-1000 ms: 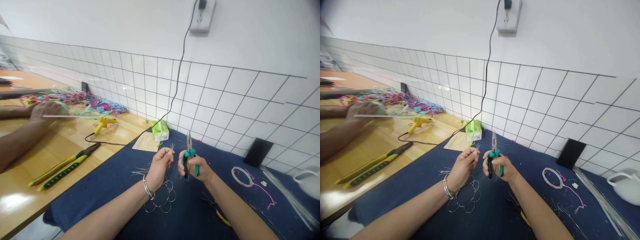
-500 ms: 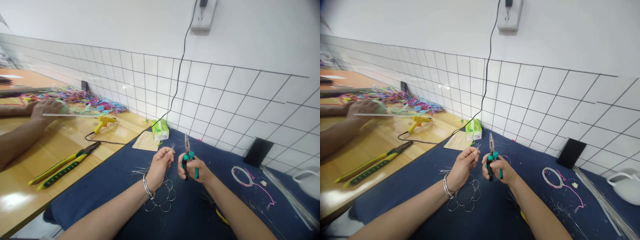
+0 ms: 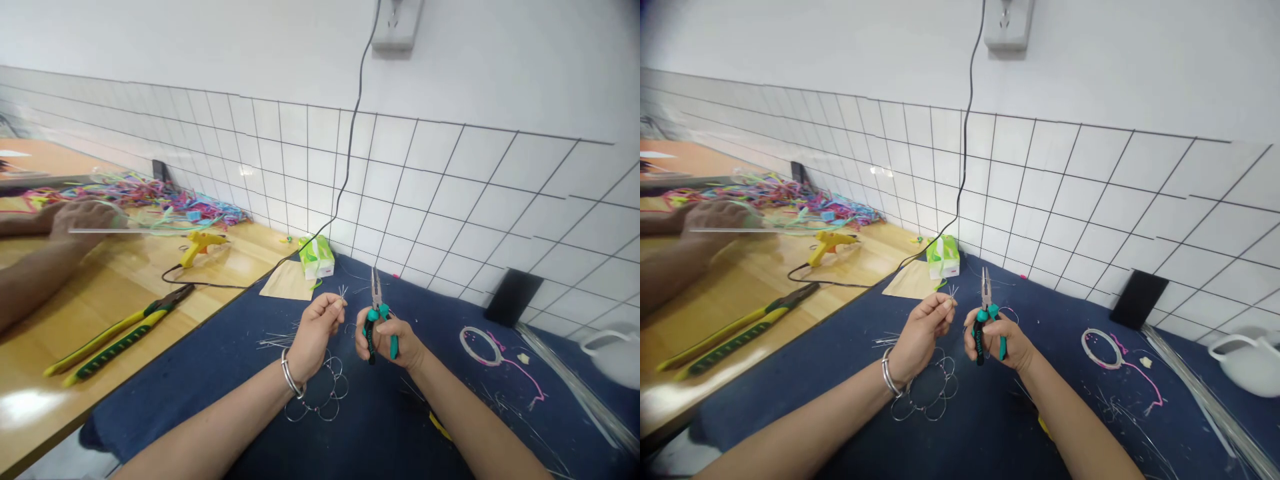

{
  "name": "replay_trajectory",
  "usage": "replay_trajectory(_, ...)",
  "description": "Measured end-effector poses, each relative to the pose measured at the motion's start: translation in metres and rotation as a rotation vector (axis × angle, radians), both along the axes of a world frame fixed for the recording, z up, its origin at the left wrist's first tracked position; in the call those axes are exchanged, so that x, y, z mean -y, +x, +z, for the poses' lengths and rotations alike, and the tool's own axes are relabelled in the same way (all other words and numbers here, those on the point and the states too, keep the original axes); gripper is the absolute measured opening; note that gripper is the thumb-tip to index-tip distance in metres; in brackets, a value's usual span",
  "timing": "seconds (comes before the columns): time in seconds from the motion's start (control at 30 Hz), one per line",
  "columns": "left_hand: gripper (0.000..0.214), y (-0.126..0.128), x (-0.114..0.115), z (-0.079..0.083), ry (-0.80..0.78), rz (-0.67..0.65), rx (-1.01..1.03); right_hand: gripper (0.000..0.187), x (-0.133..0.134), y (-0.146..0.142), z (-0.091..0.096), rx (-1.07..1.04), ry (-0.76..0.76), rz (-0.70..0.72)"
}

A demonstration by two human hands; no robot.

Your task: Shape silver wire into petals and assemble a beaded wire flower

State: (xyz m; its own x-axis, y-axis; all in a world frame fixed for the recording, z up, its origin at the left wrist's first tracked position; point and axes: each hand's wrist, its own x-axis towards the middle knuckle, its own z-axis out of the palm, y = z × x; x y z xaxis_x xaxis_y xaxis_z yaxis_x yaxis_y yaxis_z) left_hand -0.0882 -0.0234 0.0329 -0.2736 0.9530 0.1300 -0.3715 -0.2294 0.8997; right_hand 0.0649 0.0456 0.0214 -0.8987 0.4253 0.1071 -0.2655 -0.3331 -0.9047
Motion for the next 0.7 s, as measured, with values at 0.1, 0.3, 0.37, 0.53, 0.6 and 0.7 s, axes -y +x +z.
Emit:
replay_trajectory(0.1,0.021,0.001,0.001,0.001,-0.013,-0.007,-0.005,0.034,0.002,0.003,0.005,0.091,0.076,-0.077)
replay_trajectory(0.3,0.02,0.005,0.004,0.0,-0.049,-0.075,-0.052,0.034,0.012,0.025,0.015,0.47,0.402,-0.299)
replay_trajectory(0.37,0.02,0.006,0.006,0.0,-0.061,-0.108,-0.08,0.035,0.018,0.032,0.016,0.576,0.488,-0.31)
replay_trajectory(0.53,0.017,0.01,0.012,0.003,-0.077,-0.201,-0.172,0.029,0.029,0.04,0.015,0.703,0.634,-0.315)
replay_trajectory(0.6,0.017,0.011,0.013,0.005,-0.085,-0.252,-0.222,0.028,0.032,0.04,0.017,0.702,0.632,-0.287)
replay_trajectory(0.7,0.015,0.012,0.014,0.008,-0.117,-0.316,-0.292,0.024,0.033,0.041,0.021,0.687,0.587,-0.229)
